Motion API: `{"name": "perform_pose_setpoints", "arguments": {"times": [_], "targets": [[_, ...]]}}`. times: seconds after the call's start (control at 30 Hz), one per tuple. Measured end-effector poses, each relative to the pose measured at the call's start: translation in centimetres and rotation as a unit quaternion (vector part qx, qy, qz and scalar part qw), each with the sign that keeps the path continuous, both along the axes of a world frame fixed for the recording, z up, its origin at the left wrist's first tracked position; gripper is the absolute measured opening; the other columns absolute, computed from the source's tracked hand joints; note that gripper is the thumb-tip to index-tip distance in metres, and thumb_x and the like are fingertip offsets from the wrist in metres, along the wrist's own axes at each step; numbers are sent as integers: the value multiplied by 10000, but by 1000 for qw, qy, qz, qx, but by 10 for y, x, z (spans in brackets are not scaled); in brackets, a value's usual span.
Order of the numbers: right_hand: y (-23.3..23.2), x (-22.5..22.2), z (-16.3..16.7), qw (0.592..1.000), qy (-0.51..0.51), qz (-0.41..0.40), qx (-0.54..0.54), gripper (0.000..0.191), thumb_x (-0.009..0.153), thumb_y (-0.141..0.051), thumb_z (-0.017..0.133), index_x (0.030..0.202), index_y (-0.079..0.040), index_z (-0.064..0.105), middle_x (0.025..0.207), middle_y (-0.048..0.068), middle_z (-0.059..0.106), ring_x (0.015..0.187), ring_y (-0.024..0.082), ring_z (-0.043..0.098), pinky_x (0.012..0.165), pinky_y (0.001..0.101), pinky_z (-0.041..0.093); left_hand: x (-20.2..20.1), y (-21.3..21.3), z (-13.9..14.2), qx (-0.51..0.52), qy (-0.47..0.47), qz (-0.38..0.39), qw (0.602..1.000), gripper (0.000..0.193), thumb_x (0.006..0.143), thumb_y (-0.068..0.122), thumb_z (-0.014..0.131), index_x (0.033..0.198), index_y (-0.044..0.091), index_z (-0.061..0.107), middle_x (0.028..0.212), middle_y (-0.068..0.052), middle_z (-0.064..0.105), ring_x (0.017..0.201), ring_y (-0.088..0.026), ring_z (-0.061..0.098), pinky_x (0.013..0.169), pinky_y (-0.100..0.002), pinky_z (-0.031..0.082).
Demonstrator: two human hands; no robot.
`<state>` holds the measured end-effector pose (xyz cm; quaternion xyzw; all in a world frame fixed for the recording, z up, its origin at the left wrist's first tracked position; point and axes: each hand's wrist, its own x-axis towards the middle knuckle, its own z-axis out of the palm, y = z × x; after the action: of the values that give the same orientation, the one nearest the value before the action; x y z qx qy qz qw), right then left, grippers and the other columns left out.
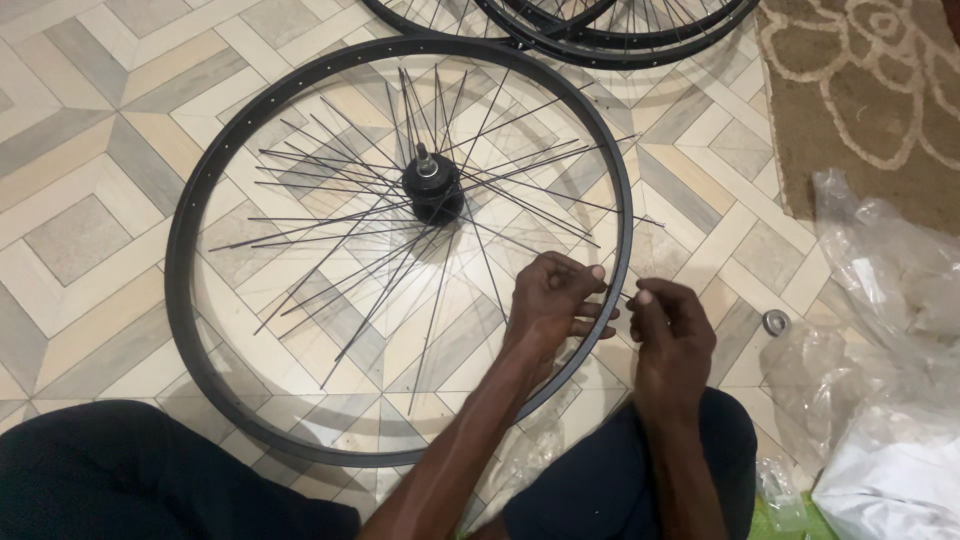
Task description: The person sits on the floor and laces a bicycle wheel by inserting spokes from the hub into the rim and securing them with nipples. The person works methodically around the wheel, adjusting spoke positions and tightening connections.
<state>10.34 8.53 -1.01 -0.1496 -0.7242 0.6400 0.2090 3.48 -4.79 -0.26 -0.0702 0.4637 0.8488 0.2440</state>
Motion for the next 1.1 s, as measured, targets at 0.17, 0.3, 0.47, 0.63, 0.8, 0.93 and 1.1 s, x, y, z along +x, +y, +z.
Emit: {"name": "perform_pose_setpoints", "arguments": {"times": [0.17, 0.3, 0.47, 0.63, 0.8, 0.93, 1.1], "targets": [[4, -6, 6, 992, -90, 11, -84, 309, 1081, -292, 554, 1170, -13, 654, 626, 46, 456, 533, 101, 371, 481, 249, 282, 1, 0, 0, -13, 0, -1, 1000, 331, 931, 193, 700, 1069, -65, 544, 977, -221, 690, 764, -288, 752, 562, -388, 675], [6, -5, 5, 986, -28, 55, -155, 385, 1094, -320, 517, 1159, 44, 624, 726, 3, 530, 618, 75, 451, 540, 236, 339, 2, 1, 0, -17, -1, 3, 1000, 340, 942, 214, 692, 1079, -62, 549, 969, -212, 684, 754, -283, 746, 555, -378, 665], [0, -8, 8, 994, -53, 48, -82, 319, 1041, -270, 550, 1205, -3, 604, 648, 12, 463, 524, 76, 383, 464, 241, 293, 4, 1, 4, -23, -21, 8, 999, 327, 967, 244, 641, 1097, -44, 556, 992, -191, 672, 766, -270, 738, 583, -376, 665], [-3, -8, 15, 990, -64, 20, -125, 364, 1065, -328, 483, 1128, 5, 616, 703, 26, 585, 507, 56, 396, 444, 217, 280, 4, 2, 7, -26, -33, 20, 999, 346, 996, 270, 596, 1127, -42, 528, 1002, -185, 653, 765, -286, 730, 588, -373, 656], [-4, -7, 13, 995, -60, 20, -71, 302, 1049, -269, 570, 1194, -9, 618, 676, 39, 480, 510, 68, 382, 445, 227, 285, 6, 2, 9, -27, -27, 20, 999, 337, 1002, 257, 576, 1127, -52, 527, 999, -191, 660, 772, -288, 736, 583, -370, 657], [-3, -5, 13, 991, -54, -6, -119, 338, 1066, -296, 519, 1161, 9, 627, 744, 12, 587, 532, 50, 425, 456, 207, 294, 6, 2, 10, -19, -33, 19, 999, 334, 992, 258, 575, 1112, -49, 523, 993, -182, 659, 757, -302, 745, 572, -370, 647], [-3, -7, 13, 996, -53, 8, -65, 367, 1035, -297, 567, 1233, 9, 607, 672, 44, 484, 507, 73, 386, 442, 239, 292, 7, 3, 10, -35, -39, 26, 998, 331, 994, 261, 585, 1101, -50, 547, 975, -185, 668, 757, -280, 734, 585, -374, 659]]}}
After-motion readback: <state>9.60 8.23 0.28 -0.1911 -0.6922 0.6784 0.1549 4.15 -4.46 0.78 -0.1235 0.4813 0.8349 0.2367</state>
